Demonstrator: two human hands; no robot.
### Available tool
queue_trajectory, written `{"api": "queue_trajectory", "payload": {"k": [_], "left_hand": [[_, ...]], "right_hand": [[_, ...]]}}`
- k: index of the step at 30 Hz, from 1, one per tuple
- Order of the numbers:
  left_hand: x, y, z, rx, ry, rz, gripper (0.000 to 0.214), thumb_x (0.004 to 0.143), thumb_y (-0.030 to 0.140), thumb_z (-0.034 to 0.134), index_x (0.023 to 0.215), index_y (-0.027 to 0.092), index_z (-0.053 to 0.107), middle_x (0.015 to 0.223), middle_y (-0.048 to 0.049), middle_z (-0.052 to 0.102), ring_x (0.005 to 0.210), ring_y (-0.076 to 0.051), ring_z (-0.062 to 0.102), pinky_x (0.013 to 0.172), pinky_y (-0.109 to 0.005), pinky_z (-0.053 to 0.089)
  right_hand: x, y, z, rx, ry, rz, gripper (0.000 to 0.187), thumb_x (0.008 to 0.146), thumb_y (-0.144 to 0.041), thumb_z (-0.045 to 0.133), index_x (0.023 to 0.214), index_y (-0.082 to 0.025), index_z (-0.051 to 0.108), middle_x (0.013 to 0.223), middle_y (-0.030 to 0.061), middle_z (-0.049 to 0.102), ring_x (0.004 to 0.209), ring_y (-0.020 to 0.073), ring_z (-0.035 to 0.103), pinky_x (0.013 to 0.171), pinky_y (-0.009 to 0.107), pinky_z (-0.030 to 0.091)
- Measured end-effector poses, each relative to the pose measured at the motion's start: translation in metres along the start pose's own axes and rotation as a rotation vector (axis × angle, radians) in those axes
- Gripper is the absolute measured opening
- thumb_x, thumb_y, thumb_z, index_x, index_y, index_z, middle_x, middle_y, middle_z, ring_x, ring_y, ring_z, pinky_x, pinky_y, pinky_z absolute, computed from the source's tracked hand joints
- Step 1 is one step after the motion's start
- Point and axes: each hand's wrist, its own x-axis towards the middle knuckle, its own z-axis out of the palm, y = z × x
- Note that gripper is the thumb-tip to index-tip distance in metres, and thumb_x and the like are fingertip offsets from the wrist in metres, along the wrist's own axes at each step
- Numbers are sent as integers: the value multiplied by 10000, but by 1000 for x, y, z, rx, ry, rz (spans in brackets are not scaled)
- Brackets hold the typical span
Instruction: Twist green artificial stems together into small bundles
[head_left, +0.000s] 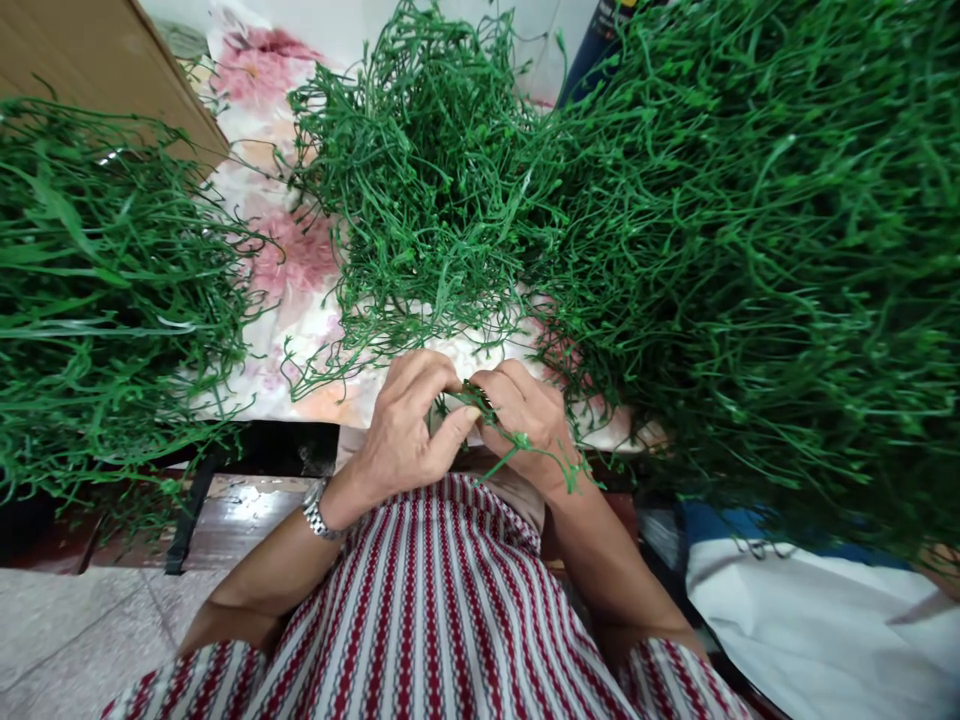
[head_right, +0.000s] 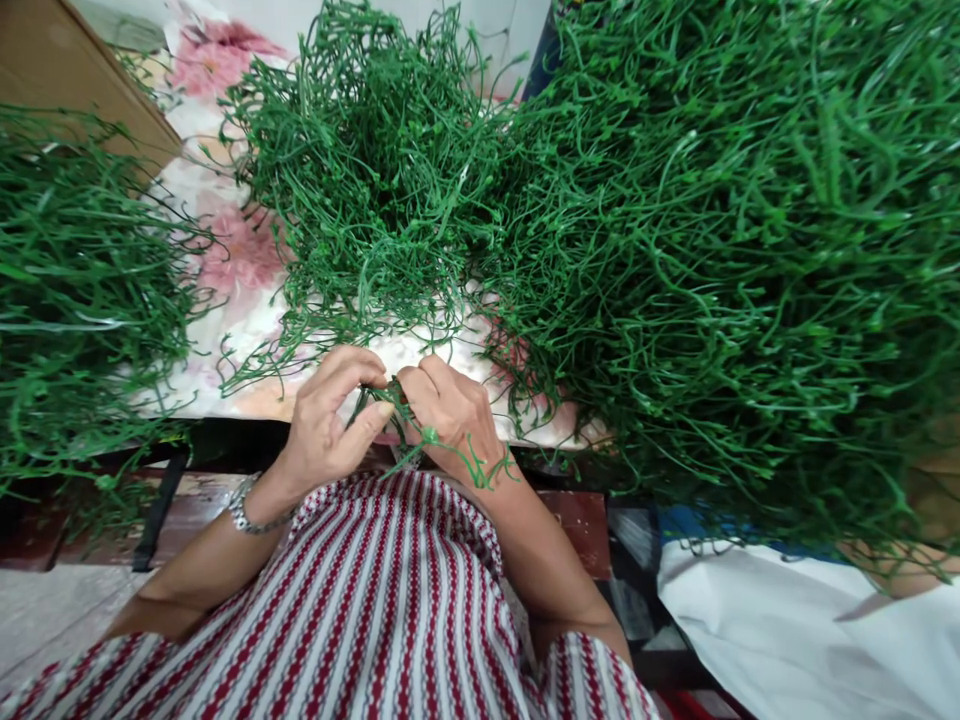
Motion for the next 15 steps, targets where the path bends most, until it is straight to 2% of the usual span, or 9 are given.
{"api": "queue_trajectory", "payload": {"k": [2,5,9,12,15], "left_hand": [[0,-2,-1,-40,-33,-12,82,803,200,538,741,159,505,804,-63,537,821,-189,508,759,-345,406],[-1,-9,-5,-267,-116,-54,152,826,187,524,677,162,502,735,-35,518,741,-155,502,686,-296,394],[-1,-19,-14,-468,-188,-117,190,835,254,540,669,162,548,639,-4,480,660,-137,468,630,-278,358],[2,-17,-19,-418,-231,-178,303,869,338,468,644,158,562,577,6,472,603,-128,431,624,-289,325],[6,-9,-22,-242,-303,-237,345,836,332,512,539,156,499,541,20,472,584,-115,421,671,-293,317]], "right_hand": [[0,0,-2,10,7,1,196,891,-203,387,789,-158,549,756,50,521,654,131,490,555,248,368],[-1,1,-2,94,49,-17,189,897,-233,371,863,-144,535,843,79,538,703,139,513,591,248,407],[-4,2,0,130,55,-62,148,890,-229,414,943,-140,520,732,34,529,677,138,517,591,249,395],[-3,-1,0,39,39,-70,190,897,-244,415,991,-138,542,728,34,538,658,138,516,581,254,380],[-2,-3,-2,-1,21,-105,226,900,-248,409,1030,-132,553,718,35,544,653,140,516,580,256,379]]}}
